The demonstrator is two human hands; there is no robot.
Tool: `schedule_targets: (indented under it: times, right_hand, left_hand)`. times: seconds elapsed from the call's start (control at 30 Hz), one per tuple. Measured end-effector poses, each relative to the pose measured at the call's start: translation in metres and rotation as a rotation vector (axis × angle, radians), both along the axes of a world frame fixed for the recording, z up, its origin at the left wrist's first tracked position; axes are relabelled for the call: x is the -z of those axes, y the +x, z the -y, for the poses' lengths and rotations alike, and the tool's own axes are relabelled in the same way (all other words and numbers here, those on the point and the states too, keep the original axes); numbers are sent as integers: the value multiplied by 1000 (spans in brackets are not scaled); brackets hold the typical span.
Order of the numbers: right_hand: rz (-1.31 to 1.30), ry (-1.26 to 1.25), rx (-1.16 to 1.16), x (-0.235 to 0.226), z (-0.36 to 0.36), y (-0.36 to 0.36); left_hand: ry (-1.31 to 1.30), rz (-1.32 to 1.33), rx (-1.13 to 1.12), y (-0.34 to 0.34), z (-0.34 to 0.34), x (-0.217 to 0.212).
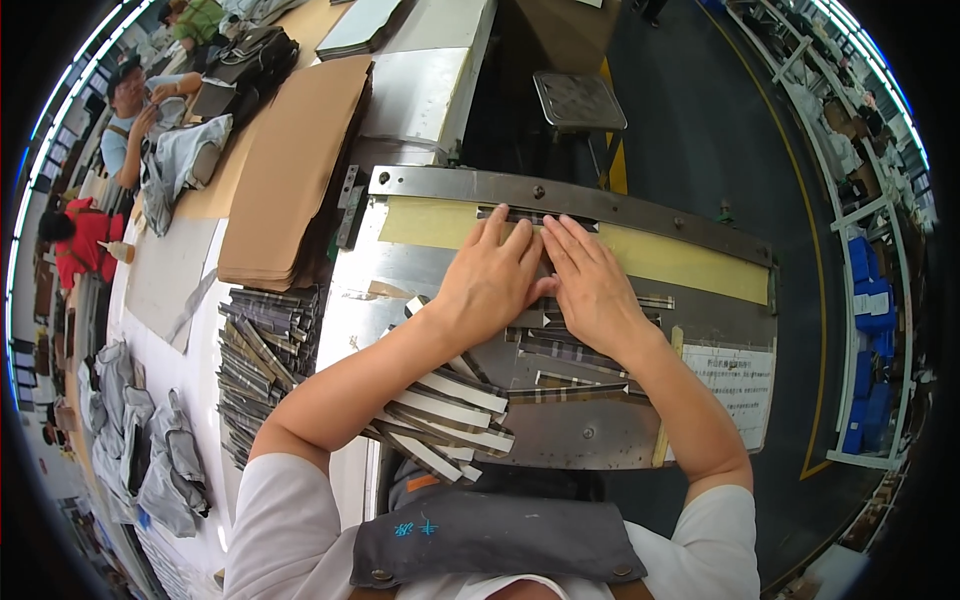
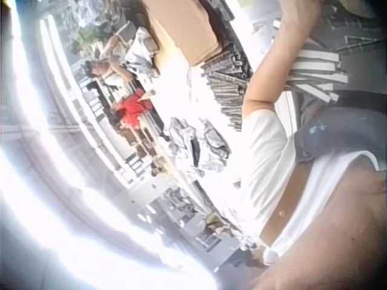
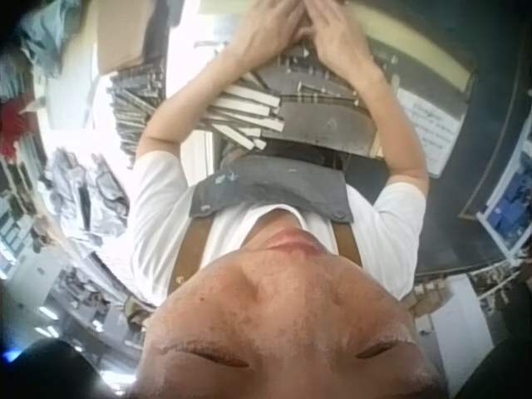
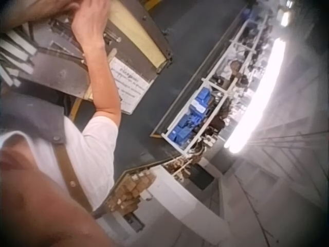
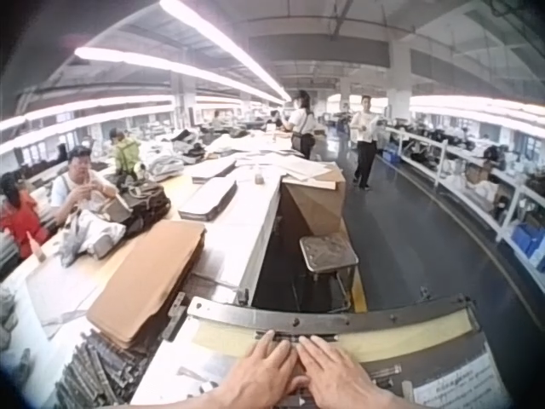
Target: Manual assembly of small leather or fabric straps at a workstation.
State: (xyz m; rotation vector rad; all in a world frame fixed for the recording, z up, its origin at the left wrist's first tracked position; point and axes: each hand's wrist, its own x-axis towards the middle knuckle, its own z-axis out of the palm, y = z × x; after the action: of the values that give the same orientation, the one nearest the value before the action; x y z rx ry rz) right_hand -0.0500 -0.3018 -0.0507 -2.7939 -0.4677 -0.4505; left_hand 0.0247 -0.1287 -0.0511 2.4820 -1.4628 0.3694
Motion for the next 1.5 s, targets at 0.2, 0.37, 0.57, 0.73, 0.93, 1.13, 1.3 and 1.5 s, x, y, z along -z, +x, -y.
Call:
schedule_targets:
  times: [0.2,0.37,0.57,0.73,0.93,1.13,1.3,1.5]
  right_hand:
    - [-86,100,27,-11,9,-6]
    - [-278,-10,45,-57,21,-29]
    - [-313,101,-43,-77,15,-53]
    - [-255,320,-200,-52,-50,-37]
    - [-250,320,-135,-23,-101,-8]
    - [-466,296,-50,-22,-137,16]
    - [-548,475,-47,-20,-118,33]
    - [-308,1228,185,-51,-43,46]
  left_hand:
    - [-6,-11,-116,-1,-8,-5]
    - [-31,-238,7,4,-30,-30]
    - [-25,-384,23,15,-103,-75]
    - [11,-605,-12,-14,-138,-56]
    - [-29,-586,-12,-36,-137,-40]
    - [23,-620,4,-36,-145,-32]
    - [31,-609,20,-36,-139,-41]
    - [126,-606,-8,-31,-137,-46]
